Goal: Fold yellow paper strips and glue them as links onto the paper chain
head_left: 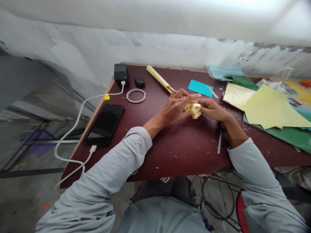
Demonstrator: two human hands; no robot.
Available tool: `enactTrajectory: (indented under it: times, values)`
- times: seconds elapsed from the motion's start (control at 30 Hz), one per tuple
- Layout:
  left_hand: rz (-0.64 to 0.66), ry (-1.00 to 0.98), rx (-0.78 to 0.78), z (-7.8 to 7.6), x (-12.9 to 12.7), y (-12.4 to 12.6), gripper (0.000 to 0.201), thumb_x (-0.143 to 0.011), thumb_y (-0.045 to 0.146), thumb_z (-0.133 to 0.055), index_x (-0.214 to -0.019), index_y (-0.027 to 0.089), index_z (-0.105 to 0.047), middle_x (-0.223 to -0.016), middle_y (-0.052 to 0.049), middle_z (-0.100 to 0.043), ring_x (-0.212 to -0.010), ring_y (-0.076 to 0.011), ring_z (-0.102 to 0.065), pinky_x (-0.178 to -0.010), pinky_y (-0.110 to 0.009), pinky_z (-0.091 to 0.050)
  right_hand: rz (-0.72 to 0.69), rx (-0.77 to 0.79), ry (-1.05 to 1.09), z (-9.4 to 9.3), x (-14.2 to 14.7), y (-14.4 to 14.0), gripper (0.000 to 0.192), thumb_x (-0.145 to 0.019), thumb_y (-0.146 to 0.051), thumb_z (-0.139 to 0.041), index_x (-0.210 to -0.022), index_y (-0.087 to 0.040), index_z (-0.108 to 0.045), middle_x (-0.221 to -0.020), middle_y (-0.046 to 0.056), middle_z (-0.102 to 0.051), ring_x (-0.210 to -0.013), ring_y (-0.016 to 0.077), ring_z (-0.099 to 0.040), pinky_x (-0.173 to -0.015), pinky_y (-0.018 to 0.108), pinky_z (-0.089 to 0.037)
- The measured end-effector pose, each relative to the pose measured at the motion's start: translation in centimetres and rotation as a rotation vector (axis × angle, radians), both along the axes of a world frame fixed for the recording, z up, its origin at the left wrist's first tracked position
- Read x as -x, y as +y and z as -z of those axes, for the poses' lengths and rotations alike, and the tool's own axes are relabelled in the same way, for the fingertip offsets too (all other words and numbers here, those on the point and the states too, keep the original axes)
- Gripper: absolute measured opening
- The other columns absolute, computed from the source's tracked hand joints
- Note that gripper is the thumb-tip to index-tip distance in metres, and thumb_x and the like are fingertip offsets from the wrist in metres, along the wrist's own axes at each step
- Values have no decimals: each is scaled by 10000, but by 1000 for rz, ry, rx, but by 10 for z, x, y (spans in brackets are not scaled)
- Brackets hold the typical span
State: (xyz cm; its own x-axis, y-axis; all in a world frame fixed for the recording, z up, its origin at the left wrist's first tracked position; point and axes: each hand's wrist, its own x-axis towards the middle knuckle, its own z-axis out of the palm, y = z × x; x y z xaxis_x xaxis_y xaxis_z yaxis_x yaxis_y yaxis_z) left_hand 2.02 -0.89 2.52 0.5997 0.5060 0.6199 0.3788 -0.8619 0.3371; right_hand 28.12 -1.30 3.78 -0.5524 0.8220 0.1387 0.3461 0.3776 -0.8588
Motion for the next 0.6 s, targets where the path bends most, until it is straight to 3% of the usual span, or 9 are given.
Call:
enactTrajectory:
  times: [0.1,0.23,0.33,0.5,0.6]
  values:
    - [19,-36,-6,1,1,3,761,-994,551,-809,-1645,312,-497,-1459,-79,-766,-1342,-331,-614,-1209,-513,-412,-20,64,32,1,-3,1,319,-1037,-559,-756,-1144,-260,-785,-998,27,-770,-826,178,-658,-736,332,-551]
    - [54,-59,-15,3,11,16,1054,-834,741,-883,-1686,299,-446,-1534,-119,-718,-1372,-369,-603,-1228,-537,-403,-25,70,82,0,-4,0,322,-1057,-552,-733,-1052,-230,-746,-936,27,-716,-801,164,-623,-726,311,-523]
    - [54,-91,-24,3,24,27,1184,-770,688,-959,-1722,290,-377,-1531,-133,-716,-1419,-383,-590,-1245,-549,-390,-25,66,110,-1,-3,-2,300,-1046,-523,-761,-1053,-224,-744,-945,28,-711,-805,158,-617,-736,300,-511]
    - [17,-88,-21,2,31,27,944,-907,351,-863,-1708,308,-367,-1412,-66,-787,-1404,-327,-608,-1242,-542,-376,-40,87,165,-1,-3,-3,252,-1060,-482,-755,-1048,-231,-743,-959,27,-721,-820,159,-632,-754,297,-519]
    - [6,-36,-20,2,23,22,789,-974,260,-749,-1684,306,-408,-1341,-47,-823,-1352,-308,-633,-1207,-522,-388,-22,95,185,0,-3,-3,271,-1047,-503,-768,-1046,-232,-747,-964,32,-730,-828,166,-637,-753,300,-531]
